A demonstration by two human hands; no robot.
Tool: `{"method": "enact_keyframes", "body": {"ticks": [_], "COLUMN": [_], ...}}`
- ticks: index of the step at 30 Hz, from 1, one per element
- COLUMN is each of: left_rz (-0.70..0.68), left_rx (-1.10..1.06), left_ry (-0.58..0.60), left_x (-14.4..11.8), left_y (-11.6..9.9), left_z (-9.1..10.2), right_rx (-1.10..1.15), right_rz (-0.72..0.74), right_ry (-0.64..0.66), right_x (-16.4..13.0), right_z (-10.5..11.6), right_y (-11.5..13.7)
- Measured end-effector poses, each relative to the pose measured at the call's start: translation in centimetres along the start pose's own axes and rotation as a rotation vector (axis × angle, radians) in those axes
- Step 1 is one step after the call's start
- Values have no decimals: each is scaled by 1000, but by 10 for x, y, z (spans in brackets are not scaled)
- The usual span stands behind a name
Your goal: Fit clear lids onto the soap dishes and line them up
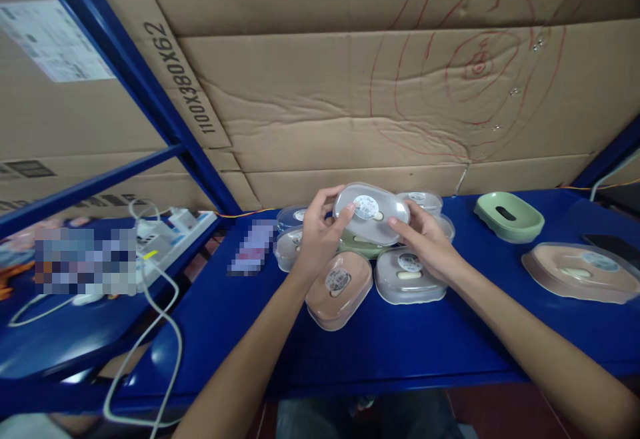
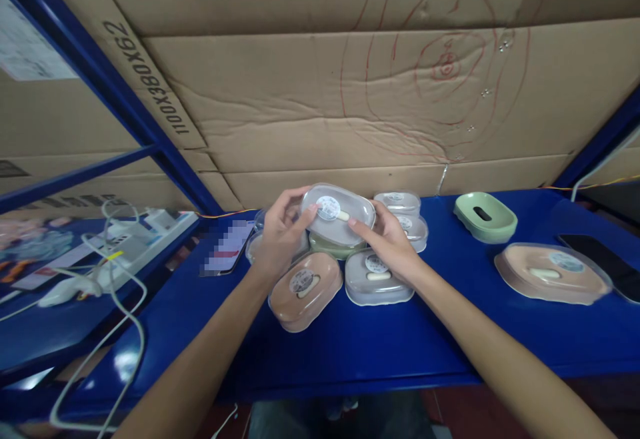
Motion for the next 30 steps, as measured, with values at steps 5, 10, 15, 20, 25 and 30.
{"method": "enact_keyframes", "body": {"ticks": [5,10,15,20,25,30], "left_rz": [-5,-25,-72,-61,-71,55], "left_rx": [-25,-92,-95,-102,-122,-143], "left_ry": [-6,78,87,85,84,140], "left_x": [-1,0,0,0,0,2], "left_y": [-1,-7,-10,-9,-10,2], "left_z": [0,-5,-5,-3,-6,-5], "right_rx": [-8,4,-2,-27,-74,-147], "right_rz": [29,78,79,83,129,149], "right_ry": [25,82,63,81,47,-6], "right_x": [1,3,4,5,5,6], "right_z": [2,4,7,5,7,15], "right_y": [3,11,12,8,11,17]}}
Point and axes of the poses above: each hand's wrist, its own x-axis towards the middle knuckle, its own z-axis out of the back of the hand, y = z × x, the point moved 10 cm from there along x, towards the middle knuckle, and after that the axes turned 5 degrees about x, right-handed, at the moved point
